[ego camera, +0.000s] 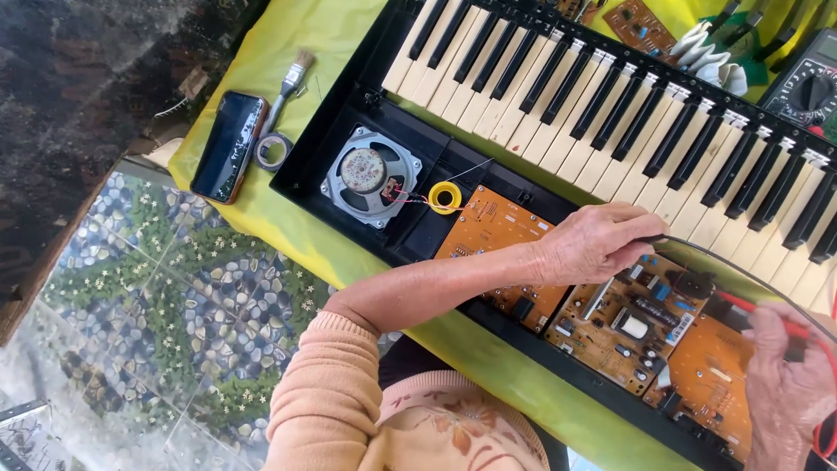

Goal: The person is repairing an electronic keyboard by soldering components onto the internal circuit boards and using a multimeter to test the electrical connections.

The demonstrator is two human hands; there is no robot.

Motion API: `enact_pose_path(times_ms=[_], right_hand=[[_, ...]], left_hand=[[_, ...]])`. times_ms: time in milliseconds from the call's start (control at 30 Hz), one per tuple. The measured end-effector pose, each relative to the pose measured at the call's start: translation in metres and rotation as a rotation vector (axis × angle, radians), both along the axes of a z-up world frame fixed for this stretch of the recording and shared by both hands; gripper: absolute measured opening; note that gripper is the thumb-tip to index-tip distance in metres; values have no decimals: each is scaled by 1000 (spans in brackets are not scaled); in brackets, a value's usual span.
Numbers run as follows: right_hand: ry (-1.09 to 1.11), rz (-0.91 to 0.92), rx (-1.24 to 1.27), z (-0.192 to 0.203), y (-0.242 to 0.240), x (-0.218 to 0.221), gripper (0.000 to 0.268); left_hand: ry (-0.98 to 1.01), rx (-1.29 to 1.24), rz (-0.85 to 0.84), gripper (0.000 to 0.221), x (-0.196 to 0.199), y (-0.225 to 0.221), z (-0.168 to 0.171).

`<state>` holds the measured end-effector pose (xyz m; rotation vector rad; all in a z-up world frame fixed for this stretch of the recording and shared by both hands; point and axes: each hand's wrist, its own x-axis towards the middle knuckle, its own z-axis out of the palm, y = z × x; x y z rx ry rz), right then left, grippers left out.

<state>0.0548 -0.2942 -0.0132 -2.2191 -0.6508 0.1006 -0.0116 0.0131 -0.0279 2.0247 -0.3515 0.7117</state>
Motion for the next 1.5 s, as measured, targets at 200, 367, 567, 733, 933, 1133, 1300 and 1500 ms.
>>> enact_pose_path(times_ms=[200,367,567,733,933,1133,1300,1500], right_hand=[[-41,-53,-18,10,6,-7,23],[-73,-20,87,-3,0,-5,17],[-56,10,-21,13,7,-5,18],[-69,20,-13,13,9,-3,17],[-70,-17,49,3,1,7,15],[-123,-108,184,4,10,3,16],[-105,-237,47,25,11,1,17],[-416,97,264,22,5,19,5]], left_hand=[[-11,5,6,23,3,-2,-4],[-1,6,17,23,4,-2,-9],[-2,15,21,21,3,-1,-6],[-3,1,20,22,3,0,-6],[-43,-6,18,20,5,0,-5],[-59,-22,-11,14,6,2,13],[-71,-74,-98,13,9,-5,5],[50,-174,-60,16,9,-11,-6]])
